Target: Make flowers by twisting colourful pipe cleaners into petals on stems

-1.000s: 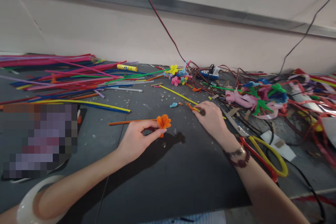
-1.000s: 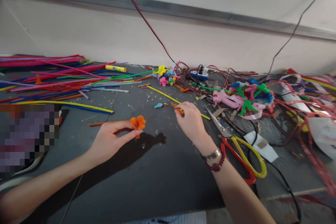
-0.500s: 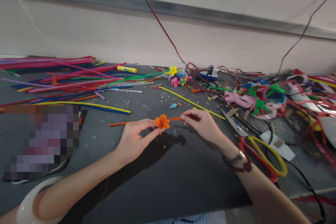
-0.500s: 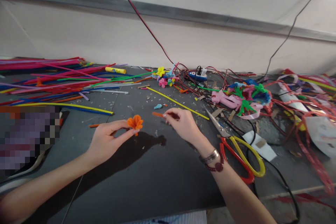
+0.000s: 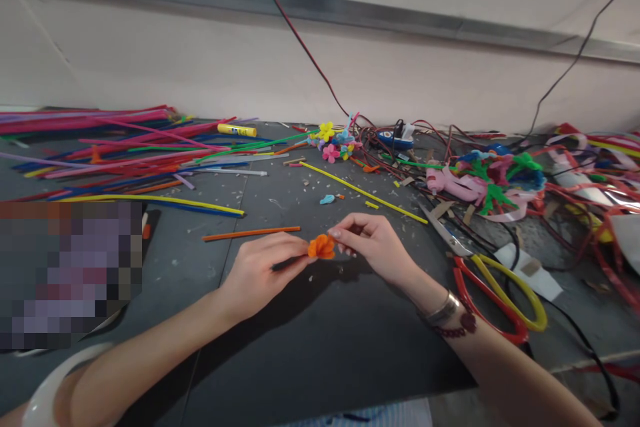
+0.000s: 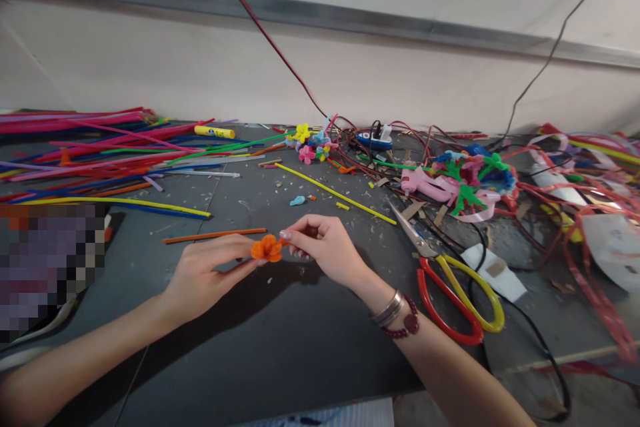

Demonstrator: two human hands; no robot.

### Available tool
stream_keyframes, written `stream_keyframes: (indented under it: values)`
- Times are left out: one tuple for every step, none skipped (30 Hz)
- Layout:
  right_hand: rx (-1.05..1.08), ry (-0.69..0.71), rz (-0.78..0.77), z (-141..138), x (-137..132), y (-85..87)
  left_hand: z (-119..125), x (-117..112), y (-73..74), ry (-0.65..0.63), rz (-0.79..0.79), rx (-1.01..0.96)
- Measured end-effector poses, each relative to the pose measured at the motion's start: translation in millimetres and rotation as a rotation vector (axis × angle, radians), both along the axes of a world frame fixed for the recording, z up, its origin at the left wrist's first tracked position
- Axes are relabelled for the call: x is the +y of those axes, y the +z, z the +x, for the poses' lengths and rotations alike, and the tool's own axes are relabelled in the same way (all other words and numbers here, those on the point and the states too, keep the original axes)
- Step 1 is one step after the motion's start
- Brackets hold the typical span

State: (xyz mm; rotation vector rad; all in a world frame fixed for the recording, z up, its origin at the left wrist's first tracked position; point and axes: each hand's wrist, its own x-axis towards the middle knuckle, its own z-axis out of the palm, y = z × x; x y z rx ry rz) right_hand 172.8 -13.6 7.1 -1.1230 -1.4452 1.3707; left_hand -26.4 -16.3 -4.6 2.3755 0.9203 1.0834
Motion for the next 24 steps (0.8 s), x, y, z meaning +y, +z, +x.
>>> stream_keyframes:
  values:
    - [-0.019,-0.002,0.012,-0.2,-0.4,0.5,0.4,-0.2,0.0,0.006,0.012,0.005]
    - [-0.036,0.001,0.023,-0.4,-0.8,0.8,0.9,-0.5,0.1,0.015,0.018,0.009]
    - [-0.045,0.007,0.032,-0.9,-1.2,1.0,1.3,-0.8,0.1,0.024,0.016,0.014]
    - [-0.046,0.014,0.036,-1.4,-1.6,0.9,1.7,-1.0,0.0,0.031,0.010,0.018]
    - [-0.037,0.020,0.034,-2.0,-2.0,0.7,1.9,-1.1,-0.1,0.035,-0.002,0.022]
    - [-0.021,0.024,0.025,-2.7,-2.3,0.3,2.0,-1.1,-0.3,0.039,-0.015,0.025]
    - [0.000,0.031,0.011,-3.3,-2.6,-0.3,2.0,-0.9,-0.5,0.044,-0.027,0.027]
    - [0.024,0.037,-0.006,-4.0,-2.7,-1.0,1.9,-0.7,-0.7,0.051,-0.033,0.027]
    - [0.049,0.042,-0.026,-4.7,-2.8,-1.8,1.8,-0.5,-0.8,0.058,-0.039,0.028]
    - [0.073,0.046,-0.046,-5.2,-2.9,-2.7,1.8,-0.2,-0.8,0.067,-0.039,0.025]
    - [0.099,0.050,-0.065,-5.8,-2.9,-3.7,1.8,-0.1,-0.5,0.073,-0.039,0.022]
    - [0.124,0.053,-0.082,-6.4,-2.8,-4.6,2.0,0.0,0.0,0.076,-0.045,0.021]
    - [0.150,0.056,-0.099,-6.9,-2.8,-5.5,2.4,0.0,0.8,0.075,-0.066,0.027]
    - [0.175,0.060,-0.115,-7.5,-2.7,-6.2,2.9,-0.2,1.9,0.068,-0.101,0.039]
    - [0.200,0.063,-0.128,-8.0,-2.7,-6.6,3.6,-0.5,3.0,0.058,-0.149,0.056]
    - [0.226,0.064,-0.140,-8.5,-2.6,-6.8,4.3,-0.7,4.0,0.046,-0.206,0.072]
    - [0.252,0.065,-0.154,-8.9,-2.4,-6.8,5.0,-1.0,4.8,0.033,-0.269,0.082]
    - [0.277,0.064,-0.170,-9.2,-2.1,-6.9,5.7,-1.2,5.3,0.024,-0.328,0.078]
    - [0.306,0.060,-0.184,-9.4,-1.7,-7.2,6.3,-1.3,5.3,0.018,-0.380,0.059]
    - [0.339,0.056,-0.194,-9.5,-1.2,-7.8,6.8,-1.4,5.0,0.016,-0.424,0.023]
    - [0.376,0.052,-0.202,-9.4,-0.7,-8.9,7.1,-1.3,4.5,0.020,-0.461,-0.024]
    - [0.413,0.048,-0.207,-9.4,-0.2,-10.6,7.3,-1.1,3.8,0.026,-0.493,-0.074]
    - [0.446,0.043,-0.212,-9.4,0.2,-12.7,7.4,-0.9,3.0,0.036,-0.520,-0.123]
    - [0.467,0.041,-0.221,-9.5,0.3,-15.0,7.4,-0.6,2.4,0.049,-0.543,-0.169]
